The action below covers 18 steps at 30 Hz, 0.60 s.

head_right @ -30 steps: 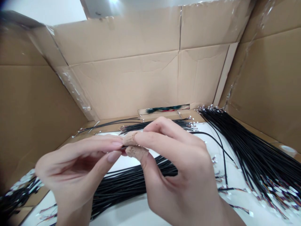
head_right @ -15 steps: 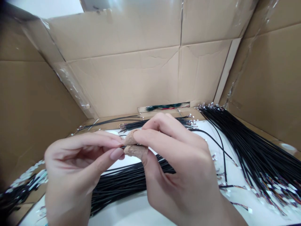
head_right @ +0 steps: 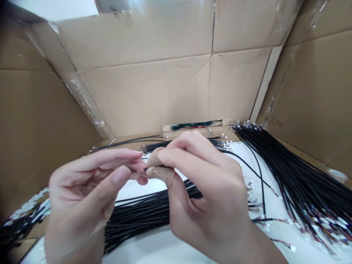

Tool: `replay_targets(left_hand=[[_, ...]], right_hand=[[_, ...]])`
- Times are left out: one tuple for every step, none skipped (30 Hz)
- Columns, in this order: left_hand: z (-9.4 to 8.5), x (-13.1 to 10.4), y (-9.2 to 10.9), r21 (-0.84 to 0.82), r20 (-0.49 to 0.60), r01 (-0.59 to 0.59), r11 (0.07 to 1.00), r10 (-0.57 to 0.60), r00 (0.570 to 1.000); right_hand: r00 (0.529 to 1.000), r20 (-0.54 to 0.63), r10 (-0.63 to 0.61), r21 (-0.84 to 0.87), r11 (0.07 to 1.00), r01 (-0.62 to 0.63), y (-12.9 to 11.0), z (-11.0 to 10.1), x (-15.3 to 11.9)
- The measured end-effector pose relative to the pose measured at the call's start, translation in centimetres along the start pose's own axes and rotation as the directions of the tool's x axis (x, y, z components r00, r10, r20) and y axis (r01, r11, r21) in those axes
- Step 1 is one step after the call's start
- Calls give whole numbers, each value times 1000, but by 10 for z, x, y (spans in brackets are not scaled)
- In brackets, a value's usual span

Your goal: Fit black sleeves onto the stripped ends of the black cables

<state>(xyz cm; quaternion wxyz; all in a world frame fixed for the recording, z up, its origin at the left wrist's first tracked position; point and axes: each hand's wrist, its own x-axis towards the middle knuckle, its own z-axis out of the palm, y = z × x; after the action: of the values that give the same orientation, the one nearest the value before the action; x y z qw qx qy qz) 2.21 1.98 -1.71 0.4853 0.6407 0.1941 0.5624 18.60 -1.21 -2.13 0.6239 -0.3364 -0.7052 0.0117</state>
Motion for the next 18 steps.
replay_targets(left_hand=[[0,0,0,15,-8,1,1000,-1,1000],[0,-1,0,36,-17,0,999,0,1000],[0,-1,0,57,-29,-1,998,3,1000],[0,-1,-1,75,-41,-2,997,5,999],[0,0,-1,86,-52,-7,996,12,999],[0,0,-2,92,-63,-14,996,20,998],[0,1,-3,91,-69,-21,996,28,997],[-1,2,-3,83,-75,-25,996,32,997],[-1,3,-4,73,-77,-26,997,31,997],[-2,4,-4,61,-71,-19,998,24,997],[-3,5,-5,46,-62,-11,999,14,998],[-3,6,-6,31,-50,2,1000,0,999],[-4,7,-7,18,-42,13,1000,-13,999],[-5,7,-8,10,-38,21,1000,-21,999],[-5,8,-8,6,-36,21,1000,-21,999],[-5,7,-8,8,-38,15,1000,-14,999],[-4,7,-8,17,-43,3,1000,-2,999],[-4,6,-8,32,-49,-14,999,15,999]], right_hand=[[1000,10,8,13,1000,-8,0,0,0],[1000,13,12,25,1000,-12,1,1,0],[1000,12,7,33,999,-7,1,1,0],[1000,7,1,31,1000,-2,1,2,0],[1000,3,1,22,1000,-1,2,3,0],[1000,0,-3,8,1000,3,2,3,0],[1000,2,-8,-4,1000,8,2,4,0],[1000,7,-13,-11,1000,13,3,4,0],[1000,13,-18,-14,1000,18,3,3,-1],[999,22,-25,-15,1000,25,4,3,-1],[999,31,-36,-22,999,37,5,2,0],[998,37,-48,-34,998,49,6,1,0],[998,42,-57,-49,997,59,7,0,0],[997,50,-66,-62,996,69,8,-1,1],[996,58,-75,-69,994,79,9,-1,1],[995,65,-78,-70,994,83,10,-2,2],[994,73,-77,-69,994,82,10,-2,2],[994,81,-78,-66,994,83,11,-2,2]])
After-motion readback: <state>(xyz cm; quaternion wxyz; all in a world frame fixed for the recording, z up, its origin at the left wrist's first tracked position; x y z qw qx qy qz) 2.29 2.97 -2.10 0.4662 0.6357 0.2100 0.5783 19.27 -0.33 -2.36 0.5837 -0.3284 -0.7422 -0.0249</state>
